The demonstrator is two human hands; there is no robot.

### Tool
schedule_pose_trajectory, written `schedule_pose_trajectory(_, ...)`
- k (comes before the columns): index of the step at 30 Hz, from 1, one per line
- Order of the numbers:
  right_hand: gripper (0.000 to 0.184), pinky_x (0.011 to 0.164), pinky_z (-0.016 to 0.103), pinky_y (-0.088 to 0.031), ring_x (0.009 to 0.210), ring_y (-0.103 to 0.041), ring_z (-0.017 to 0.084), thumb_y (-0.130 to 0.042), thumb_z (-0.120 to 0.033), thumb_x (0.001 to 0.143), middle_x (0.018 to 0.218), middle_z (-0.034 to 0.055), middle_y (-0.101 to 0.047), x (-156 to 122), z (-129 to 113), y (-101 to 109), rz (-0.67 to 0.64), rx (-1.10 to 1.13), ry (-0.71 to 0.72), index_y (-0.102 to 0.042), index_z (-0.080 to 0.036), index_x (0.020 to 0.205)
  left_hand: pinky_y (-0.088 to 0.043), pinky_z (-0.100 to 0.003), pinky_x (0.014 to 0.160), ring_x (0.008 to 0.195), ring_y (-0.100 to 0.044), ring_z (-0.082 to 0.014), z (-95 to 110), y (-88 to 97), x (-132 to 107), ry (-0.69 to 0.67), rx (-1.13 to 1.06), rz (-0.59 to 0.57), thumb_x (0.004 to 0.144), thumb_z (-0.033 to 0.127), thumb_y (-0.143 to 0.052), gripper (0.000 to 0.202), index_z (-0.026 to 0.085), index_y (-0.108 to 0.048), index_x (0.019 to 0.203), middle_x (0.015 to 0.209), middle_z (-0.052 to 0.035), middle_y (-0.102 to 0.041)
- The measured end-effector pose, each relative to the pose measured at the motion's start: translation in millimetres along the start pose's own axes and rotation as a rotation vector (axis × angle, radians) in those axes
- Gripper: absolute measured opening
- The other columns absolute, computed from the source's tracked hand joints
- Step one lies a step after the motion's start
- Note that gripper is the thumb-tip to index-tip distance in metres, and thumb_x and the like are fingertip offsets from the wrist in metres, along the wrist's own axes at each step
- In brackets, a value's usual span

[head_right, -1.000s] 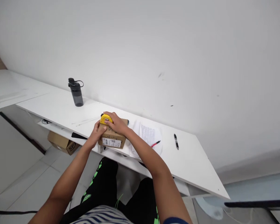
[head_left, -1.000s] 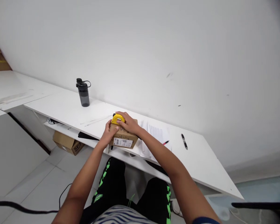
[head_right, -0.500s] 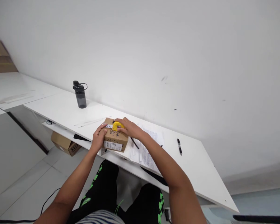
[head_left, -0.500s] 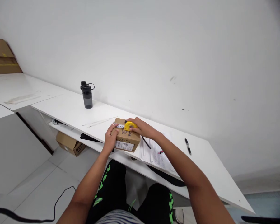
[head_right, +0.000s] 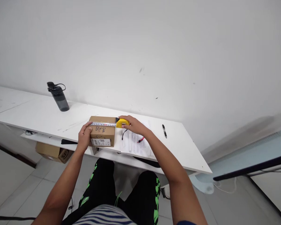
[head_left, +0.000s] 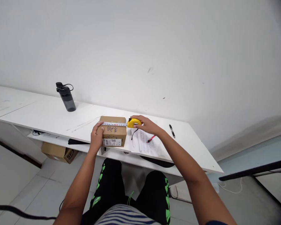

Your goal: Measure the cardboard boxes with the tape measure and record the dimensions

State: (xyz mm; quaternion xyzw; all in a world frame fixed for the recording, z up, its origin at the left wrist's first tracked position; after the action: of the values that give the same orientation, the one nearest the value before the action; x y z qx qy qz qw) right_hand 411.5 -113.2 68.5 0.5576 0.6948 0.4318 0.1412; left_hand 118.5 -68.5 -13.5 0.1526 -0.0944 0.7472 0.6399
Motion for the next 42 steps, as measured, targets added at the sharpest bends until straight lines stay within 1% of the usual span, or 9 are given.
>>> schedule_pose_trajectory(12, 0.062, 0.107, 0.043, -0.041, 0.128, -0.051, 0.025, -0.065, -0.033, 0.083, 0.144, 0.0088, -0.052, 70, -45, -62, 0.062, 0.082, 0.108, -0.049, -0.023, 0.142, -0.036, -0.044, 0.114, 0.127, -0.052, -0.0254, -9, -0.3, -2, -0.062, 0.010, -0.039, 0.085, 0.031, -0.053, 0.037, 0.020, -0.064, 0.119, 0.132, -0.0083, -0.060)
schedule_pose_trajectory(17, 0.059, 0.110, 0.045, -0.039, 0.128, -0.052, 0.027, -0.066, -0.033, 0.084, 0.141, 0.0069, -0.056, 90, -78, -89, 0.151, 0.012, 0.136, -0.050, -0.025, 0.140, -0.021, -0.050, 0.120, 0.147, -0.025, -0.0299, 4, 5.9, -4, -0.198, 0.260, 0.159, 0.086, 0.037, -0.057, 0.072, 0.016, -0.032, 0.150, 0.157, -0.0181, -0.029)
schedule_pose_trajectory(20, 0.058, 0.109, 0.042, -0.041, 0.127, -0.054, 0.027, -0.068, -0.038, 0.084, 0.139, 0.0065, -0.057, 67, -90, -95, 0.337, 0.123, 0.147, -0.051, -0.027, 0.138, -0.011, -0.052, 0.122, 0.150, -0.015, -0.0306, 27, 9.2, -20, -0.414, 0.291, 0.295, 0.084, 0.048, -0.062, 0.082, 0.015, -0.026, 0.150, 0.160, -0.0204, -0.021)
schedule_pose_trajectory(24, 0.081, 0.092, 0.036, -0.054, 0.110, -0.064, 0.022, -0.073, -0.048, 0.080, 0.127, 0.0095, -0.062, -7, -87, -123, 0.642, 0.453, 0.127, -0.032, -0.029, 0.146, -0.024, -0.047, 0.120, 0.148, -0.026, -0.0274, 49, -9.2, -76, -0.446, -0.244, 0.306, 0.083, 0.070, -0.050, 0.079, 0.027, -0.030, 0.146, 0.157, -0.0136, -0.030)
schedule_pose_trajectory(28, 0.075, 0.081, 0.035, -0.056, 0.096, -0.068, 0.022, -0.071, -0.057, 0.079, 0.114, 0.0100, -0.067, -91, -64, -150, 0.787, 0.371, 0.158, -0.040, -0.028, 0.141, -0.054, -0.039, 0.092, 0.114, -0.062, -0.0271, 39, -52.2, -138, 0.010, -0.574, -0.230, 0.070, 0.075, -0.063, 0.079, 0.028, -0.046, 0.132, 0.128, -0.0120, -0.060)
schedule_pose_trajectory(31, 0.050, 0.082, 0.036, -0.054, 0.092, -0.068, 0.021, -0.044, -0.062, 0.094, 0.104, 0.0083, -0.070, -135, -34, -129, 0.775, 0.105, 0.092, -0.060, -0.026, 0.125, -0.055, -0.030, 0.073, 0.082, -0.067, -0.0183, 23, -84.3, -157, 0.216, -0.477, -0.318, 0.071, 0.063, -0.071, 0.060, 0.022, -0.053, 0.110, 0.096, -0.0051, -0.067)
schedule_pose_trajectory(34, 0.061, 0.084, 0.035, -0.050, 0.084, -0.068, 0.019, -0.015, -0.051, 0.103, 0.088, 0.0063, -0.071, -150, 10, -78, 0.617, -0.113, -0.193, -0.067, -0.023, 0.116, -0.053, -0.028, 0.072, 0.077, -0.064, -0.0149, 12, -116.9, -149, 0.224, -0.351, -0.327, 0.076, 0.058, -0.068, 0.047, 0.020, -0.051, 0.099, 0.088, -0.0020, -0.064)
schedule_pose_trajectory(38, 0.047, 0.085, 0.034, -0.047, 0.099, -0.065, 0.024, -0.037, -0.030, 0.100, 0.116, 0.0133, -0.067, -131, 75, -21, 0.352, -0.442, -0.648, -0.041, -0.020, 0.146, -0.052, -0.031, 0.076, 0.082, -0.064, -0.0172, 6, -158.1, -116, 0.077, -0.139, -0.532, 0.076, 0.057, -0.066, 0.047, 0.021, -0.051, 0.102, 0.091, -0.0019, -0.065)
schedule_pose_trajectory(42, 0.035, 0.083, 0.033, -0.043, 0.098, -0.064, 0.023, -0.052, -0.016, 0.090, 0.108, 0.0124, -0.069, -102, 118, -8, 0.148, -0.419, -0.715, -0.059, -0.023, 0.124, -0.049, -0.033, 0.076, 0.082, -0.064, -0.0206, -1, -181.8, -80, -0.121, 0.191, -0.803, 0.076, 0.058, -0.065, 0.048, 0.023, -0.053, 0.107, 0.090, -0.0013, -0.067)
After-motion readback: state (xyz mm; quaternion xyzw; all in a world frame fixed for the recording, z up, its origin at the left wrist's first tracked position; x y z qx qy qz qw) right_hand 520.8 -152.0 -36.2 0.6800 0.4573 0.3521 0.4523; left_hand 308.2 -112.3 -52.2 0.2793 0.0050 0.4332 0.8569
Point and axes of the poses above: each hand's wrist, its own x-axis towards the middle knuckle, its own y-axis out of the back of the hand, z = x × y, the point moved 1 cm from there along x, towards the middle knuckle
